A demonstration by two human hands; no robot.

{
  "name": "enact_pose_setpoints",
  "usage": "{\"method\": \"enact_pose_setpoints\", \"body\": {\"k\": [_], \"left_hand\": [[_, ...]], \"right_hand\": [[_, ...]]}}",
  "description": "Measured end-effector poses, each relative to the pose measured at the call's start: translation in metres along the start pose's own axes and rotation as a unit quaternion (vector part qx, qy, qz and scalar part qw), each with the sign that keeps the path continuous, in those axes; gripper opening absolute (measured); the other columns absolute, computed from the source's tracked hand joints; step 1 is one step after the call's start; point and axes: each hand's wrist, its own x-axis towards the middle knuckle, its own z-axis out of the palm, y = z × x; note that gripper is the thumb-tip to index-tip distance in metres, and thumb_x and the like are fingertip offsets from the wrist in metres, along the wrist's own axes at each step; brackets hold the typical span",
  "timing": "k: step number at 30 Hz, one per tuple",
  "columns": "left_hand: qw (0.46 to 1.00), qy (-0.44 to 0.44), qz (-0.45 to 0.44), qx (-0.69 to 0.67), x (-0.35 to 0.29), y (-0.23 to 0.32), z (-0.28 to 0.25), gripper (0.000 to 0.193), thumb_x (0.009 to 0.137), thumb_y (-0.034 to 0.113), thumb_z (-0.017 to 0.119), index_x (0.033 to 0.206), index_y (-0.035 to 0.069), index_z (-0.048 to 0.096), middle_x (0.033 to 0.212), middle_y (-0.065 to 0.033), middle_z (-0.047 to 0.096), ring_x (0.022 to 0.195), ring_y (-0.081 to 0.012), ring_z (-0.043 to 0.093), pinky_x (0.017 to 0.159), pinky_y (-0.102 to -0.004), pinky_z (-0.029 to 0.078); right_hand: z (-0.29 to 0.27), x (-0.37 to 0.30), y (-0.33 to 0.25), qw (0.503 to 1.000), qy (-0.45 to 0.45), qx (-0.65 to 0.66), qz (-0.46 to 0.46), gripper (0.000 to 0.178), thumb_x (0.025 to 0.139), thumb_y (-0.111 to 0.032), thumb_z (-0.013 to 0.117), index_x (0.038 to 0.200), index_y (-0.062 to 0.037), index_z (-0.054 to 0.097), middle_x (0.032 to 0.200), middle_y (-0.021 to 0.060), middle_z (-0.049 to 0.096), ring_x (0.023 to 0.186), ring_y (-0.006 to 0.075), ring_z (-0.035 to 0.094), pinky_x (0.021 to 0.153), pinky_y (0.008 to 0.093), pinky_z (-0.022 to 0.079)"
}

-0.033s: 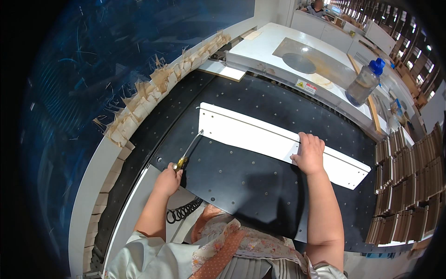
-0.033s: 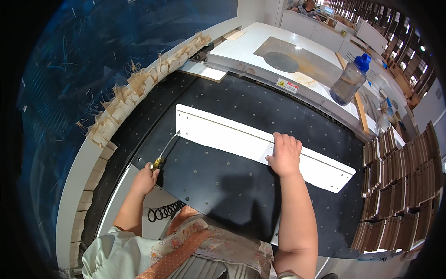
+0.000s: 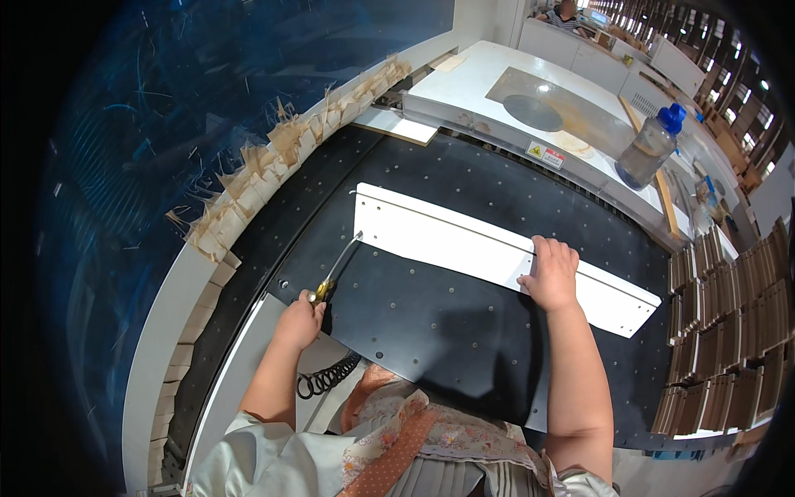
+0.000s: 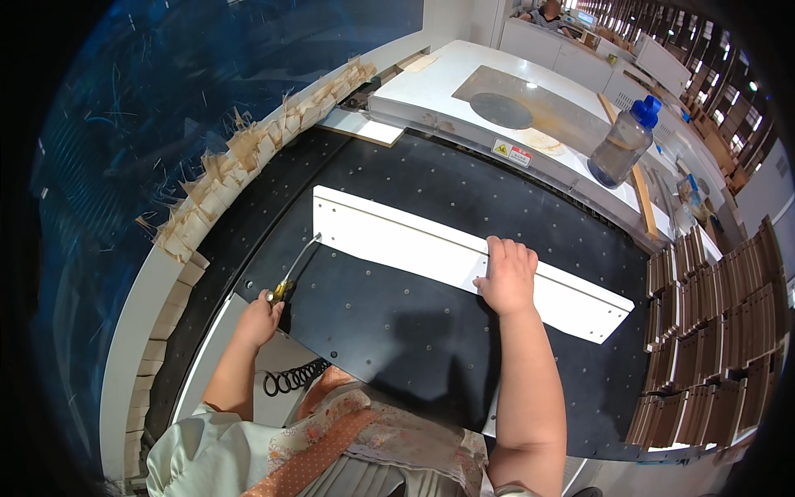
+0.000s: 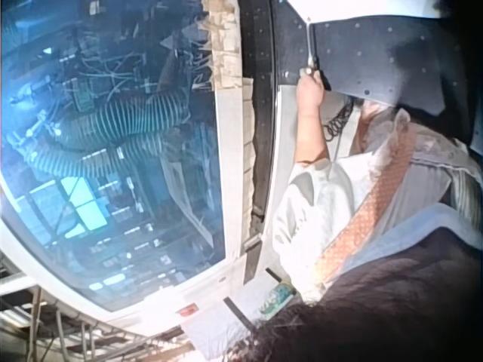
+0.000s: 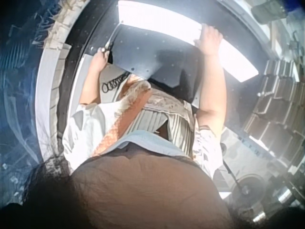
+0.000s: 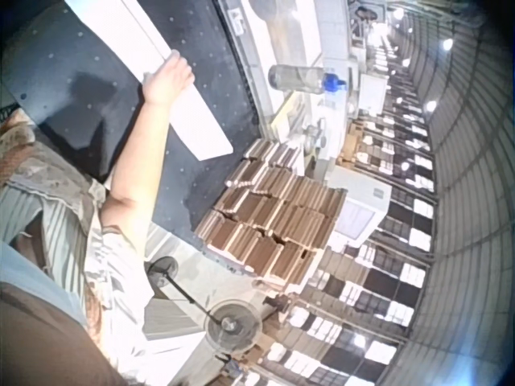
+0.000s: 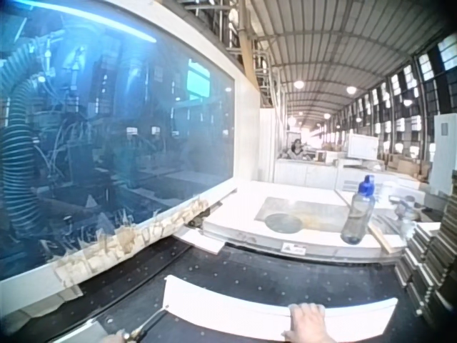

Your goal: The person clears debris from the holes of wooden panels using an air nozzle and stacks the panels onto a cart.

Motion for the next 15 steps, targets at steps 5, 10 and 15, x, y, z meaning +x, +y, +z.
{"method": "enact_pose_setpoints", "body": {"k": [5, 10, 15], "left_hand": [[1.000, -0.009, -0.016, -0.004, 0.000, 0.002, -0.003, 0.041, 0.089, 0.028, 0.051, 0.111, -0.006, 0.043, 0.085, -0.0257, 0.061, 0.084, -0.0426, 0.057, 0.073, -0.0463, 0.046], [0.999, -0.008, -0.027, 0.023, 0.000, -0.001, -0.003, 0.040, 0.091, 0.029, 0.047, 0.112, -0.005, 0.043, 0.084, -0.0233, 0.063, 0.084, -0.0411, 0.058, 0.072, -0.0473, 0.047], [0.983, -0.121, -0.069, -0.123, -0.003, 0.010, -0.019, 0.048, 0.090, 0.032, 0.050, 0.117, -0.007, 0.041, 0.070, -0.0189, 0.061, 0.058, -0.0309, 0.061, 0.056, -0.0394, 0.049]], "right_hand": [[-0.001, -0.001, -0.002, 1.000, 0.002, -0.002, 0.000, 0.069, 0.053, -0.015, 0.080, 0.115, -0.0074, 0.050, 0.103, 0.0078, 0.054, 0.103, 0.0262, 0.048, 0.094, 0.0386, 0.031], [-0.002, -0.003, -0.005, 1.000, 0.002, -0.010, -0.001, 0.069, 0.053, -0.015, 0.080, 0.115, -0.0078, 0.051, 0.103, 0.0080, 0.054, 0.103, 0.0263, 0.048, 0.094, 0.0386, 0.031], [-0.010, -0.001, -0.011, 0.999, -0.020, -0.041, 0.019, 0.058, 0.055, -0.017, 0.079, 0.106, -0.0084, 0.052, 0.099, 0.0077, 0.055, 0.100, 0.0262, 0.050, 0.089, 0.0399, 0.034]]}}
